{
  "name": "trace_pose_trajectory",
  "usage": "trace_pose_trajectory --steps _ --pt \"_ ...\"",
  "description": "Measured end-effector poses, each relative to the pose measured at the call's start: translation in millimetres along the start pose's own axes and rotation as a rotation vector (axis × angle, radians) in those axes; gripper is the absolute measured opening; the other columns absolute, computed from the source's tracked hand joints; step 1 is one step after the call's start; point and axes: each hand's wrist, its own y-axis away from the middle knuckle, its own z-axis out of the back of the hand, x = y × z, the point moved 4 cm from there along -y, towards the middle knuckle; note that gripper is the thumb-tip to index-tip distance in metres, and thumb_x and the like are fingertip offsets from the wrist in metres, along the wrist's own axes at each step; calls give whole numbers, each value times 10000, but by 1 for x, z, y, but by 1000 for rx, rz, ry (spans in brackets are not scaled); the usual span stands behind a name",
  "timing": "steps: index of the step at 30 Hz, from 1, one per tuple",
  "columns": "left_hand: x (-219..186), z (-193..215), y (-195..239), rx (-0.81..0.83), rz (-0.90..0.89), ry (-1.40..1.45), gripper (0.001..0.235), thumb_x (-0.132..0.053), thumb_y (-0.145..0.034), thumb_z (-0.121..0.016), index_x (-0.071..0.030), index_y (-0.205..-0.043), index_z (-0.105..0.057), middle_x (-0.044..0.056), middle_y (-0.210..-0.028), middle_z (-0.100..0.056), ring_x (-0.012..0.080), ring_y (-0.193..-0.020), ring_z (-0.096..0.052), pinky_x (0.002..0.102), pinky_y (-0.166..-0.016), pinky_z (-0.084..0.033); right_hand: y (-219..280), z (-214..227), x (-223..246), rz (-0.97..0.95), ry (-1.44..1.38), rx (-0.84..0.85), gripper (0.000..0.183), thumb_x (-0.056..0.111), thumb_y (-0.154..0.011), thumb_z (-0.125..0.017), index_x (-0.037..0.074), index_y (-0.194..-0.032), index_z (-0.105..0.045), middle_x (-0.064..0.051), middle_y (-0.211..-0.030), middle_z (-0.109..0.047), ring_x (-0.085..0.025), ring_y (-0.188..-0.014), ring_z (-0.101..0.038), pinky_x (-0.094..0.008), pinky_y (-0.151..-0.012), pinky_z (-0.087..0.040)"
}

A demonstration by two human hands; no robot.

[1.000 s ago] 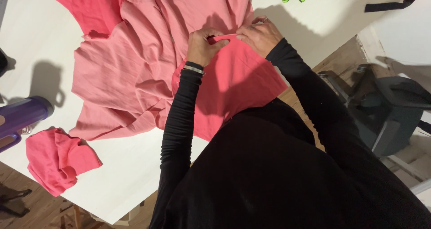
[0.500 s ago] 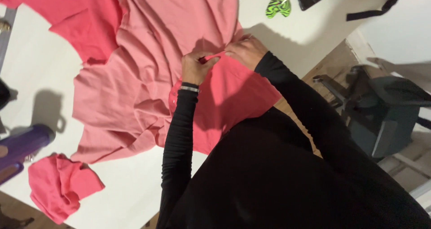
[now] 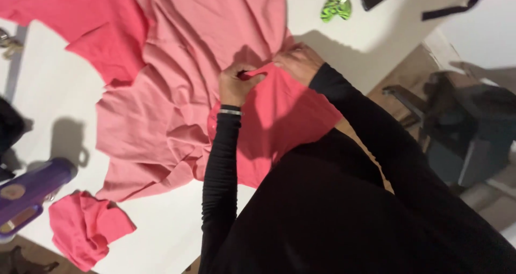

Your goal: Carefully pinning pieces of pink fabric together on a workshop cutting table.

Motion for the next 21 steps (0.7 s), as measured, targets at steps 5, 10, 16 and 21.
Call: trace_pose_trajectory --steps 5,10,16,21 --pt "2 11 1 -38 19 37 255 -134 -728 -951 -44 -883 -771 29 -779 -748 86 -641 -626 260 -610 -534 -1 -11 -5 11 4 15 140 158 -1037 -652 49 -1119 -687 -89 -1008 -768 -235 -868 -743 -443 -940 -544" --pt "-1 9 3 8 63 77 259 -121 -728 -937 -33 -871 -740 38 -770 -739 95 -643 -641 270 -614 -549 -3 4 4 28 -12 -7 142 138 -1043 -640 33 -1132 -675 -107 -1070 -767 -268 -913 -738 -427 -906 -548" --pt "-30 9 -6 13 -116 10 241 -167 -763 -922 -59 -921 -777 77 -815 -755 168 -678 -710 307 -643 -569 -5 6 7 40 12 6 133 135 -1063 -625 31 -1127 -675 -99 -1054 -762 -264 -879 -734 -440 -888 -575" --pt "-10 -3 1 56 -22 -42 215 -222 -778 -906 -108 -937 -818 79 -788 -752 206 -642 -712 331 -627 -562 0 0 7 7 21 -2 153 155 -1056 -623 46 -1145 -683 -89 -1059 -761 -268 -886 -732 -440 -883 -569"
